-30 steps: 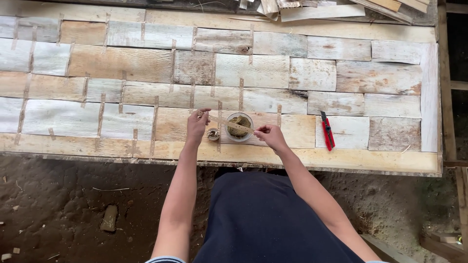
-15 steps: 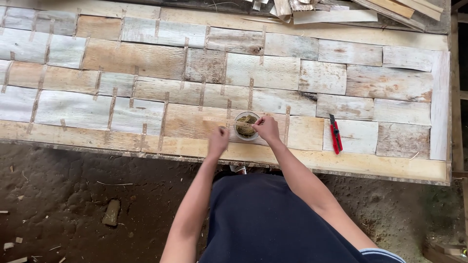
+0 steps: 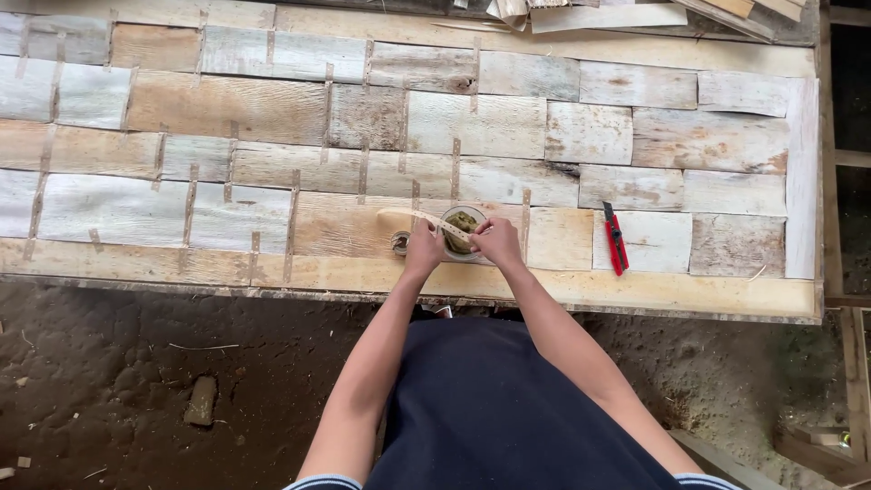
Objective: Applying thin adhesive strips or wood veneer to a larger wooden panel using glue and a utility knife for precision.
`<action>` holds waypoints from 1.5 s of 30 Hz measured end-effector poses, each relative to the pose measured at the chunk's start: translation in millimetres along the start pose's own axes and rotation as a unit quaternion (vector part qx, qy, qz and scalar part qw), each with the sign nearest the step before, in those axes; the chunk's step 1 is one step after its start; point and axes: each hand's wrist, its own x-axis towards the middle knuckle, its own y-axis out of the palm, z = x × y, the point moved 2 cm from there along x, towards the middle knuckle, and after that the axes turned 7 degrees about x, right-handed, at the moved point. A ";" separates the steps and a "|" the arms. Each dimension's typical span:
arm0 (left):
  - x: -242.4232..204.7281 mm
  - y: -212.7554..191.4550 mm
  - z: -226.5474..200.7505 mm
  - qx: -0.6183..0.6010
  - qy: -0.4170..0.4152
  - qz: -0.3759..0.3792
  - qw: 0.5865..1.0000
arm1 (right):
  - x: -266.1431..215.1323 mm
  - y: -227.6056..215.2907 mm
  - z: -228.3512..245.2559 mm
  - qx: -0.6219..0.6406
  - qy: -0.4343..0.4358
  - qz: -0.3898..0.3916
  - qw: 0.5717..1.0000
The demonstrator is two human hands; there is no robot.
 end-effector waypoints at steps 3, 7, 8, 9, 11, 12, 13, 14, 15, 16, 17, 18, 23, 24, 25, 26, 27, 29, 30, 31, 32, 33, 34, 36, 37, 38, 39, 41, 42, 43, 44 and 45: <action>-43.0 -41.0 -45.9 0.034 0.094 -0.125 0.987 | -5.6 -3.8 6.4 -0.006 -0.007 -0.008 1.000; -46.0 -0.9 -29.8 0.062 0.245 -0.121 0.960 | -0.7 1.7 -2.5 -0.024 0.007 -0.009 1.000; -48.7 6.9 -29.9 0.097 0.297 -0.102 0.945 | 2.0 2.4 -2.8 -0.031 0.007 -0.013 0.999; -51.6 14.8 -29.8 0.131 0.347 -0.083 0.925 | 4.5 3.2 -3.0 -0.038 0.007 -0.017 0.999; -59.9 16.6 -29.6 0.180 0.346 -0.077 0.918 | 15.2 7.2 -13.3 -0.062 0.006 -0.020 0.998; -63.2 17.5 -29.6 0.229 0.346 -0.070 0.907 | 21.1 9.1 -17.9 -0.083 0.004 -0.024 0.996; -62.3 19.8 -28.4 0.230 0.345 -0.070 0.908 | 20.1 8.9 -15.0 -0.084 0.004 -0.023 0.996; -62.9 22.3 -26.9 0.255 0.348 -0.088 0.898 | 18.2 8.7 -13.4 -0.090 0.007 -0.023 0.996; -63.4 25.0 -25.4 0.281 0.350 -0.106 0.887 | 16.2 8.5 -11.8 -0.097 0.010 -0.022 0.995; -63.7 24.9 -25.7 0.281 0.349 -0.106 0.888 | 17.1 7.6 -11.6 -0.098 0.011 -0.022 0.995; -63.9 25.0 -26.1 0.280 0.345 -0.101 0.890 | 18.0 6.6 -11.6 -0.102 0.015 -0.017 0.995; -63.0 24.3 -26.5 0.279 0.341 -0.096 0.893 | 19.5 6.0 -10.8 -0.105 0.020 -0.014 0.994; -66.1 18.2 -32.2 0.260 0.331 -0.085 0.903 | 15.5 -1.5 -0.5 -0.150 0.039 0.008 0.988; -65.0 17.3 -32.4 0.253 0.327 -0.083 0.907 | 12.9 -1.2 3.0 -0.160 0.049 0.021 0.986; -63.8 19.3 -31.1 0.253 0.329 -0.083 0.906 | 9.5 0.7 2.8 -0.159 0.049 0.020 0.986; -62.6 21.4 -29.9 0.257 0.328 -0.083 0.905 | 6.1 2.6 2.5 -0.164 0.050 0.023 0.985; -61.4 23.5 -28.6 0.262 0.326 -0.083 0.904 | 2.8 4.6 2.2 -0.168 0.050 0.026 0.984; -60.5 22.6 -29.6 0.262 0.327 -0.084 0.904 | 3.0 7.9 1.8 -0.193 0.041 0.022 0.980; -61.4 22.1 -29.3 0.262 0.326 -0.084 0.904 | 2.2 10.1 1.0 -0.219 0.032 0.020 0.975; -63.1 21.8 -29.5 0.263 0.326 -0.084 0.904 | 2.8 11.1 -0.3 -0.218 0.033 0.020 0.975; -63.4 20.8 -30.3 0.268 0.327 -0.089 0.902 | 4.5 12.0 -0.5 -0.217 0.031 0.017 0.976; -63.7 19.9 -31.1 0.273 0.328 -0.094 0.899 | 6.2 12.8 -0.6 -0.216 0.030 0.013 0.976; -63.0 21.5 -29.8 0.273 0.328 -0.094 0.899 | 6.6 14.2 -3.0 -0.216 0.030 0.014 0.976; -61.1 25.0 -27.4 0.272 0.327 -0.088 0.901 | 7.9 16.6 -7.0 -0.225 0.017 0.011 0.974; -60.7 25.1 -28.1 0.273 0.328 -0.088 0.900 | 10.0 15.9 -7.5 -0.224 0.017 0.011 0.974; -60.4 25.2 -28.0 0.275 0.323 -0.080 0.902 | 11.7 15.7 -8.5 -0.217 0.020 0.013 0.976; -60.1 25.3 -28.1 0.277 0.319 -0.072 0.904 | 13.4 15.5 -9.4 -0.210 0.023 0.016 0.977; -61.3 23.6 -30.8 0.278 0.317 -0.060 0.905 | 15.5 15.9 -9.9 -0.205 0.025 0.013 0.978; -62.4 23.6 -32.2 0.279 0.314 -0.047 0.906 | 16.2 15.5 -10.9 -0.200 0.027 0.011 0.979; -63.2 22.1 -35.0 0.279 0.315 -0.047 0.906 | 18.4 15.0 -12.6 -0.199 0.028 0.010 0.979; -64.5 21.0 -37.1 0.293 0.319 -0.035 0.901 | 20.3 15.0 -14.4 -0.202 0.026 0.006 0.979; -65.6 19.9 -39.2 0.307 0.322 -0.024 0.895 | 22.3 15.0 -16.2 -0.204 0.024 0.003 0.979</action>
